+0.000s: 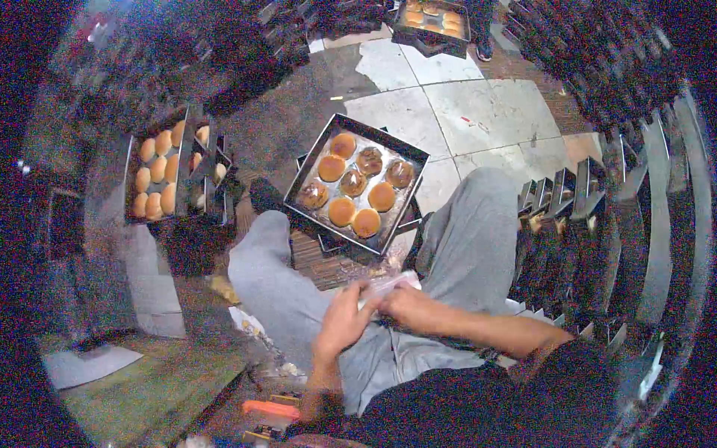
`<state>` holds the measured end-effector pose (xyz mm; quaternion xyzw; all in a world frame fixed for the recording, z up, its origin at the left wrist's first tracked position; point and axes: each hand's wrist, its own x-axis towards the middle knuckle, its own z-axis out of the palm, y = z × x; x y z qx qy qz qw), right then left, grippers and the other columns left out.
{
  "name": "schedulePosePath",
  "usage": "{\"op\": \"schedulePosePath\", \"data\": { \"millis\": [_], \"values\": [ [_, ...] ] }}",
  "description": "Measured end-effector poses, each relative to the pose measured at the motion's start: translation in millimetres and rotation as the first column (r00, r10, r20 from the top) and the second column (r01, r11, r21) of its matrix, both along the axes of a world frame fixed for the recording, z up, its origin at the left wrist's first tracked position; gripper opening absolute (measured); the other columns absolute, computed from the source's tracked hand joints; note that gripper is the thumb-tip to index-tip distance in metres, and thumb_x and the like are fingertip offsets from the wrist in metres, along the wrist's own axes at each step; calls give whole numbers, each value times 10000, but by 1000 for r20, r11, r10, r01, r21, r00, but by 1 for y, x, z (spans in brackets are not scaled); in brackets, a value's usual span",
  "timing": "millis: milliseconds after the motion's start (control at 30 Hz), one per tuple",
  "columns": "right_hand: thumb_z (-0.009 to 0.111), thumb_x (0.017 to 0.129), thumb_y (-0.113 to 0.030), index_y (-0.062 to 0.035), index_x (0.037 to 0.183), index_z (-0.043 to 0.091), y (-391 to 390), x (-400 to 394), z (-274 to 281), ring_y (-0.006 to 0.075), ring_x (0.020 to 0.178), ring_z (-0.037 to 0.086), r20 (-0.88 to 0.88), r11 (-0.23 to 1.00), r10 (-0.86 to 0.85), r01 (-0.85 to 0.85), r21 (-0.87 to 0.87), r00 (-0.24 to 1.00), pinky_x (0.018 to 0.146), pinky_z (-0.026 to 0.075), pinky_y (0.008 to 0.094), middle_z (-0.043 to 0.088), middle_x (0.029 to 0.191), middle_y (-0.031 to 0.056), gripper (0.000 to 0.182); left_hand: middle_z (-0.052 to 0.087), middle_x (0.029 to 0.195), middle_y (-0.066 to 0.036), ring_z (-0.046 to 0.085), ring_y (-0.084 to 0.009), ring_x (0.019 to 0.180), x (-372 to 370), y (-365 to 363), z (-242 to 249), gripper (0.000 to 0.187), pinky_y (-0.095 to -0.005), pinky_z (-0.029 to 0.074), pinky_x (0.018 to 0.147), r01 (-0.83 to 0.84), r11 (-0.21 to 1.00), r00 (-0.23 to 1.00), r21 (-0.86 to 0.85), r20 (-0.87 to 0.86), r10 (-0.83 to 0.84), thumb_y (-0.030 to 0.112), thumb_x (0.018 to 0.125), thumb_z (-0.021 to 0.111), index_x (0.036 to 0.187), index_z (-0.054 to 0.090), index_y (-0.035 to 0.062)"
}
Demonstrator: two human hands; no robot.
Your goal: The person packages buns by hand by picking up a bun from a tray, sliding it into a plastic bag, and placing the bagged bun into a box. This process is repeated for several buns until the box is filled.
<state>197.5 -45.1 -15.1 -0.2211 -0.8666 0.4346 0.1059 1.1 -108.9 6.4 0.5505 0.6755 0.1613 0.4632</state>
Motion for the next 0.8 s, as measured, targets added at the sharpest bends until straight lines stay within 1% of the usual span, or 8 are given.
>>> {"op": "schedulePosePath", "data": {
  "millis": [67, 133, 267, 400, 600, 667, 700, 800],
  "values": [
    [717, 732, -1, -71, 1015, 701, 27, 0, 14, 383, 938, 626, 78, 999, -32, 33, -3, 996, 844, 486, 482, 654, 930, 158, 291, 705, 1015, -241, 652, -453, 941, 11, 4, 0, 420, -528, 488, 905, -188, 867, 982, 461, 120, 149, 327, 928, 732, 1216, 605, 48],
    [723, 770, -53, -41, 955, 722, 57, -1, 63, 365, 930, 646, -174, 985, -169, 173, 9, 970, 809, 510, 451, 664, 884, 160, 186, 716, 972, -159, 651, -397, 975, 1, 12, 4, 458, -463, 459, 995, -211, 935, 950, 285, 286, 128, 263, 839, 816, 1204, 628, 62],
    [728, 823, -185, -16, 1009, 671, 63, 8, 105, 424, 1059, 627, 100, 990, -11, 25, -137, 995, 875, 513, 502, 667, 1059, 190, 258, 717, 1031, -82, 628, -292, 1119, -14, 31, 40, 442, -483, 382, 1090, 134, 927, 963, 349, -265, -40, 168, 788, 804, 1199, 653, 109],
    [715, 828, -165, 1, 1366, 533, 36, 4, 77, 422, 1141, 633, -227, 989, -103, 123, 77, 968, 1003, 517, 459, 631, 1258, 244, 592, 725, 1107, -46, 626, -258, 1158, -2, 51, 74, 418, -566, 302, 1131, 398, 715, 847, 575, -529, -46, 100, 775, 758, 1180, 664, 141],
    [712, 788, -158, 51, 1575, 190, 43, -19, 64, 474, 1554, 66, -101, 978, -104, 120, 171, 989, 1264, 159, 553, 117, 1661, 304, 967, 557, 1465, -126, 381, -308, 1480, 10, 57, 106, 749, -527, 213, 1204, 534, 694, 804, 482, -543, -242, 304, 793, 791, 1464, 505, 134],
    [668, 775, -124, 52, 1574, 210, 55, -41, 75, 484, 1553, 37, -364, 975, -219, 221, -36, 905, 1262, 155, 559, 100, 1670, 296, 937, 653, 1287, -185, 420, -297, 1429, 18, 70, 96, 604, -485, 320, 1162, -239, 567, 957, 788, 92, 276, 309, 922, 729, 1395, 518, -1],
    [637, 816, -105, 71, 1568, 245, 49, -57, 65, 461, 1526, 220, -447, 971, -181, 230, 59, 876, 1250, 219, 468, 211, 1634, 328, 866, 640, 1263, -186, 474, -275, 1357, 24, 76, 82, 615, -428, 389, 1121, -680, 576, 720, 454, 565, 404, 350, 997, 669, 1424, 459, -40],
    [574, 817, -42, 52, 1544, 340, 36, -113, 56, 418, 1434, 433, -308, 902, -397, 305, -305, 865, 1173, 375, 429, 412, 1545, 305, 770, 628, 1254, -155, 549, -243, 1242, -58, 87, -20, 599, -406, 456, 1044, -749, 608, 151, -264, 825, 545, 355, 1032, 627, 1451, 428, -25]
  ]
}}
